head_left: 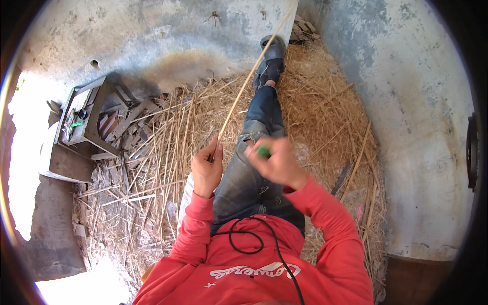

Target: The person uses a small green knife to shave thin strips from a long wooden stick while sitting on the floor.

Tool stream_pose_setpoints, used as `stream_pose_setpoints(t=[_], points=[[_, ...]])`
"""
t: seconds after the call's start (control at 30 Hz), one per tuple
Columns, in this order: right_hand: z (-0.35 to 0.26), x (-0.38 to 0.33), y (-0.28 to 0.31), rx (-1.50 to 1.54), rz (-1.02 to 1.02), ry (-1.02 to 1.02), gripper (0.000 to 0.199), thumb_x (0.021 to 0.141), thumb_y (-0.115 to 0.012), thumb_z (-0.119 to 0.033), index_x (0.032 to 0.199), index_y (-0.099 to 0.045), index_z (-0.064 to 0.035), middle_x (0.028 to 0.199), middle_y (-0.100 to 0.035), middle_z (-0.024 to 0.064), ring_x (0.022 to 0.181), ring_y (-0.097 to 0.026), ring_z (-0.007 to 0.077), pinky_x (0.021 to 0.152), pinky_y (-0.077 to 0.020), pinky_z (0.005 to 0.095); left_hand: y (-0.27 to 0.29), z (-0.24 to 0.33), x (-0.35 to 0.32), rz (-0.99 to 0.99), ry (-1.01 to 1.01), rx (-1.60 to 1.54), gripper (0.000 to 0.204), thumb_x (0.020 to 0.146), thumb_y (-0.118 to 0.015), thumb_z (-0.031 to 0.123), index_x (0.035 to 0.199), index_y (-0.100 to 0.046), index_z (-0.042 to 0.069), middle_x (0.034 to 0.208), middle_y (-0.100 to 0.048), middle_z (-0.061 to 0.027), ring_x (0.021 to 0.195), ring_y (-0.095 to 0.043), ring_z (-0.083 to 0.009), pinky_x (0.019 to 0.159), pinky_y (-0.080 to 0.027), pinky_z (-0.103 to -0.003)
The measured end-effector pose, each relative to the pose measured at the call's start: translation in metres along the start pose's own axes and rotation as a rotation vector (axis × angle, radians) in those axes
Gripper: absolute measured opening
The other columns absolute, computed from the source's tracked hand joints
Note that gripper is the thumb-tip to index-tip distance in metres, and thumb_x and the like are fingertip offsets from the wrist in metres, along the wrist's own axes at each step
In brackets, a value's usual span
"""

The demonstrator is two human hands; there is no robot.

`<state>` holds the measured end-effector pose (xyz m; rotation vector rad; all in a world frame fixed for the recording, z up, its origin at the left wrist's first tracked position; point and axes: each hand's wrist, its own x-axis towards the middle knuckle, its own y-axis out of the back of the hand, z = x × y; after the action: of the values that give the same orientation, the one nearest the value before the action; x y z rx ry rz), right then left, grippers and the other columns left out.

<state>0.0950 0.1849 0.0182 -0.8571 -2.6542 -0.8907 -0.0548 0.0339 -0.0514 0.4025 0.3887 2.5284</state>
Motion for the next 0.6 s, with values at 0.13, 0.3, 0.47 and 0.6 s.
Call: stream_pose_setpoints(t=[0.13, 0.3, 0.47, 0.6], points=[[0.028, 0.033, 0.054, -0.274, 0.444, -0.106, 0.032, 0.103, -0.063, -0.035, 0.099, -0.067, -0.004, 0.073, -0.066, 0.0143, 0.068, -0.068, 0.0316, 0.06, -0.0485, 0.0444, 0.009, 0.009, -0.008, -0.131, 0.049, -0.149, 0.031, 0.104, -0.065, 0.023, 0.119, -0.074, -0.002, 0.065, -0.058, -0.001, 0.061, -0.049, -0.0052, 0.054, -0.038, -0.027], [0.035, 0.021, 0.049, -0.384, 0.299, -0.159, 0.046, 0.11, -0.047, -0.043, 0.097, -0.067, -0.0039, 0.072, -0.066, 0.022, 0.07, -0.065, 0.0457, 0.061, -0.0484, 0.0518, 0.0, 0.019, -0.015, -0.265, 0.054, -0.247, 0.029, 0.104, -0.065, 0.023, 0.114, -0.074, -0.002, 0.065, -0.054, 0.0014, 0.062, -0.045, -0.0045, 0.055, -0.037, -0.027], [0.04, 0.024, 0.038, -0.359, 0.27, -0.26, 0.051, 0.109, -0.047, -0.046, 0.092, -0.069, -0.004, 0.072, -0.066, 0.0245, 0.07, -0.065, 0.0481, 0.061, -0.0486, 0.0563, -0.003, 0.026, -0.02, -0.291, 0.06, -0.191, 0.027, 0.103, -0.068, 0.021, 0.112, -0.075, -0.004, 0.063, -0.051, 0.0027, 0.061, -0.041, -0.0043, 0.053, -0.034, -0.028], [0.032, -0.014, -0.013, -0.484, -0.017, -0.139, 0.05, 0.107, -0.048, -0.048, 0.089, -0.071, -0.0068, 0.068, -0.065, 0.0267, 0.067, -0.065, 0.0503, 0.06, -0.0513, 0.0583, -0.008, 0.028, -0.018, -0.274, 0.055, -0.161, 0.028, 0.102, -0.069, 0.021, 0.11, -0.075, -0.005, 0.063, -0.049, 0.0027, 0.061, -0.04, -0.0037, 0.052, -0.032, -0.028]])
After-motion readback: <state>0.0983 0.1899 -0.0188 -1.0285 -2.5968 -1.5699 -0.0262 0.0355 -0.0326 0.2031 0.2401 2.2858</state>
